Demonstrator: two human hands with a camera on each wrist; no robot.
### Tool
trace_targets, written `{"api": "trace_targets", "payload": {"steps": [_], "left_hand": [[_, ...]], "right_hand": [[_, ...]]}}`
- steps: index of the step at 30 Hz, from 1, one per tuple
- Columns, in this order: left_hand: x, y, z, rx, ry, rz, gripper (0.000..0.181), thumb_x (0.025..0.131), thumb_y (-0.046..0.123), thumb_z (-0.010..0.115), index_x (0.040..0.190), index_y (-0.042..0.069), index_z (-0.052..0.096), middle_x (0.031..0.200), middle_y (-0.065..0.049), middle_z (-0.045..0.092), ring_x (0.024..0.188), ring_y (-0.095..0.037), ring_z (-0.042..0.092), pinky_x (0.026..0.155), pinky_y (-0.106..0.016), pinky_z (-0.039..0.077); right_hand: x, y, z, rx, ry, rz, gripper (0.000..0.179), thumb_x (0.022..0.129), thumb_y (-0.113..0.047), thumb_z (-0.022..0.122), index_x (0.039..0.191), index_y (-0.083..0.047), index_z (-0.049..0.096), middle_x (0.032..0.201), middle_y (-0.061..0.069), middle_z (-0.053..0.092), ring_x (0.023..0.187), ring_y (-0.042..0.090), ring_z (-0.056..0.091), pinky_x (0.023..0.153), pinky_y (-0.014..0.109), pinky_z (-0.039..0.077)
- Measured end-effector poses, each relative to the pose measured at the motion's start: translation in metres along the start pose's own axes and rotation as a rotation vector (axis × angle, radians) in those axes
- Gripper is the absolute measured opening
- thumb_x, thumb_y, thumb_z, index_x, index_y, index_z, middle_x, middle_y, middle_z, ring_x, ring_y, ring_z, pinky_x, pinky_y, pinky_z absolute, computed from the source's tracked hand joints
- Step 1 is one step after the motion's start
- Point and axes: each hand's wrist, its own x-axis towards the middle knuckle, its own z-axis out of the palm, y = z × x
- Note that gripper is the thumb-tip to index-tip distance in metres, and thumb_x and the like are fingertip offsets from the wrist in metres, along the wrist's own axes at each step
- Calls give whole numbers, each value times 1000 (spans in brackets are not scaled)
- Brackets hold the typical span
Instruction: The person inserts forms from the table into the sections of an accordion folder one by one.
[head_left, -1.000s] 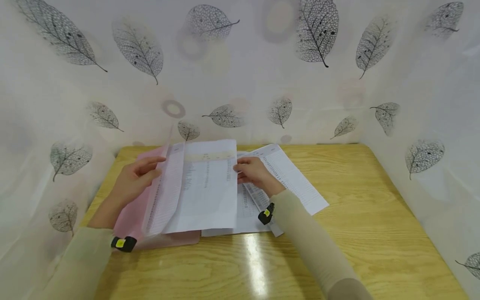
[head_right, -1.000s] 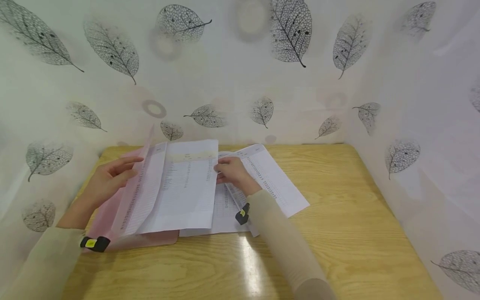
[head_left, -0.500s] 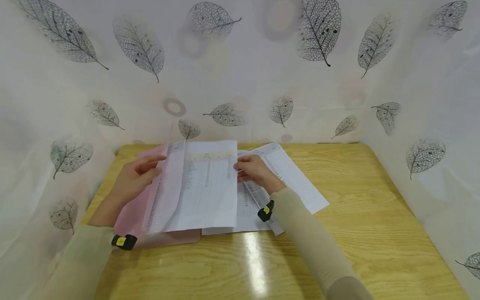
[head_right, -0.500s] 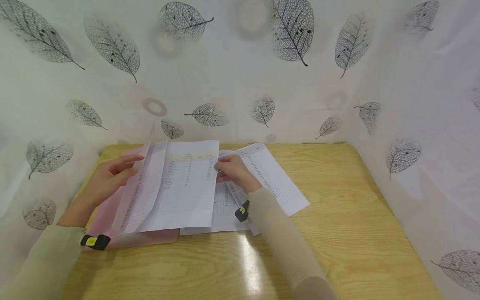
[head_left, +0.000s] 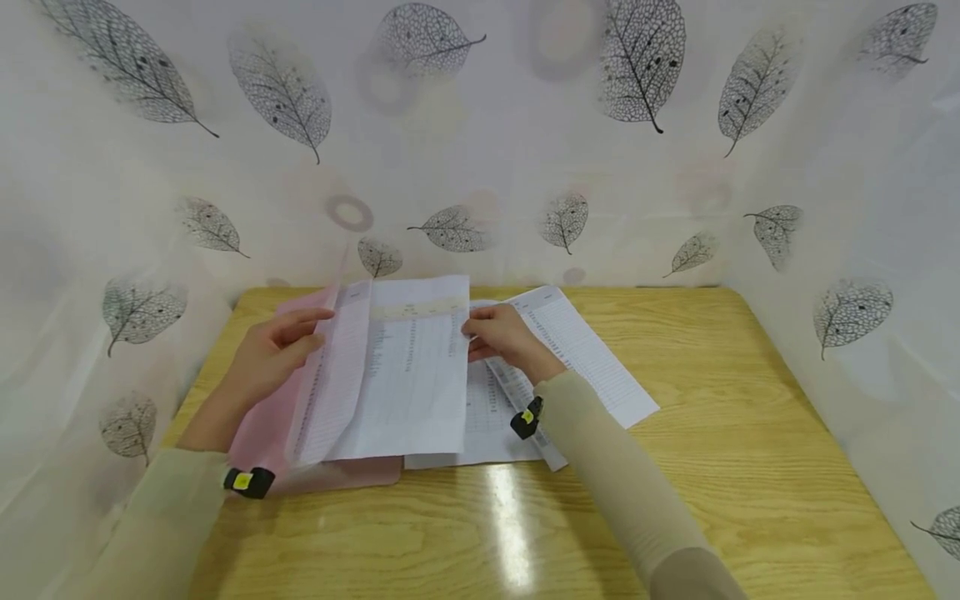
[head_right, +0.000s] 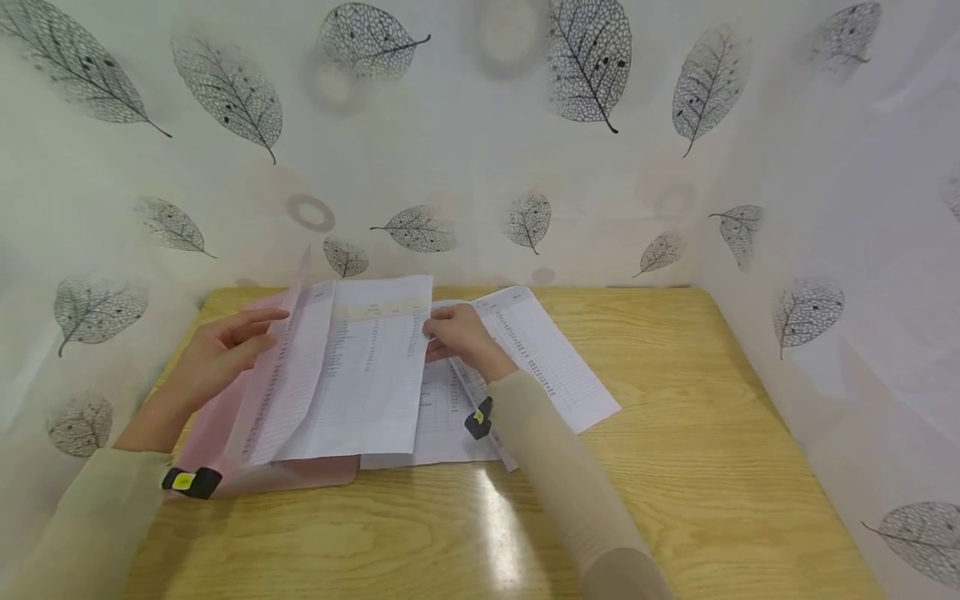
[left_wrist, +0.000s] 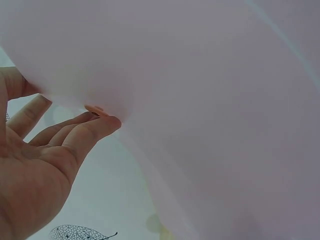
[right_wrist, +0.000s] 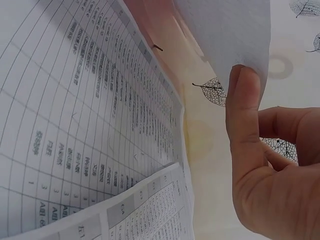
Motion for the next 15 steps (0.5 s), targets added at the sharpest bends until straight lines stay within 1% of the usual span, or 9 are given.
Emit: {"api": "trace_targets", "payload": {"steps": [3, 5, 7, 8, 10, 12, 13, 14, 15], "left_hand": [[-1, 0, 0, 10, 1, -10, 37, 105, 18, 63, 141, 6, 65, 145, -23, 62, 110, 8, 60, 77, -16, 52], [-1, 1, 0, 18, 0, -16, 37, 105, 19, 63, 141, 7, 65, 147, -22, 62, 117, -7, 65, 77, -16, 52], [-1, 1, -1, 24, -1, -16, 37, 106, 18, 63, 141, 7, 65, 148, -21, 61, 122, -20, 66, 77, -16, 52], [-1, 1, -1, 26, -2, -14, 37, 106, 18, 62, 141, 7, 65, 149, -22, 61, 123, -23, 65, 77, -16, 52], [-1, 0, -1, 25, 0, -9, 37, 105, 16, 62, 141, 7, 65, 149, -22, 60, 122, -17, 66, 77, -15, 52], [-1, -1, -1, 24, 1, -6, 37, 105, 15, 62, 141, 6, 65, 149, -23, 60, 122, -19, 66, 77, -15, 52], [-1, -1, -1, 24, 1, -4, 37, 105, 15, 63, 141, 6, 65, 149, -23, 60, 121, -15, 66, 77, -15, 52], [-1, -1, -1, 22, 2, -4, 37, 105, 15, 63, 141, 7, 65, 148, -23, 60, 119, -8, 65, 77, -15, 52], [-1, 0, -1, 20, 2, -4, 37, 105, 15, 63, 141, 7, 65, 148, -23, 60, 118, -5, 65, 77, -15, 52]], "right_hand": [[-1, -3, 0, -15, -3, -16, 40, 94, 1, 59, 133, 12, 63, 94, 14, 69, 63, 16, 70, 63, 31, 63], [-3, -5, -1, -36, 7, -30, 39, 93, 1, 58, 130, 12, 64, 93, 14, 69, 63, 16, 69, 62, 31, 62], [-4, -6, -4, -50, 21, -40, 38, 92, 1, 58, 128, 12, 65, 93, 14, 69, 63, 16, 69, 62, 31, 62], [-4, -6, -5, -50, 23, -43, 38, 92, 1, 58, 128, 13, 65, 92, 13, 69, 63, 16, 69, 61, 30, 62], [-3, -5, -6, -43, 19, -48, 38, 92, 1, 58, 127, 13, 65, 90, 12, 70, 63, 16, 69, 61, 30, 62], [0, -3, -4, -35, 7, -53, 38, 93, 2, 57, 129, 14, 64, 89, 12, 70, 62, 16, 70, 61, 30, 62], [2, -2, -3, -32, 3, -56, 38, 94, 2, 57, 129, 14, 63, 88, 12, 70, 62, 16, 70, 61, 30, 62], [3, -1, -2, -28, -4, -58, 38, 94, 2, 57, 129, 15, 63, 88, 12, 70, 61, 16, 70, 61, 31, 62], [4, 0, 0, -29, -10, -59, 38, 95, 2, 57, 130, 15, 63, 88, 13, 70, 62, 16, 70, 61, 31, 63]]}}
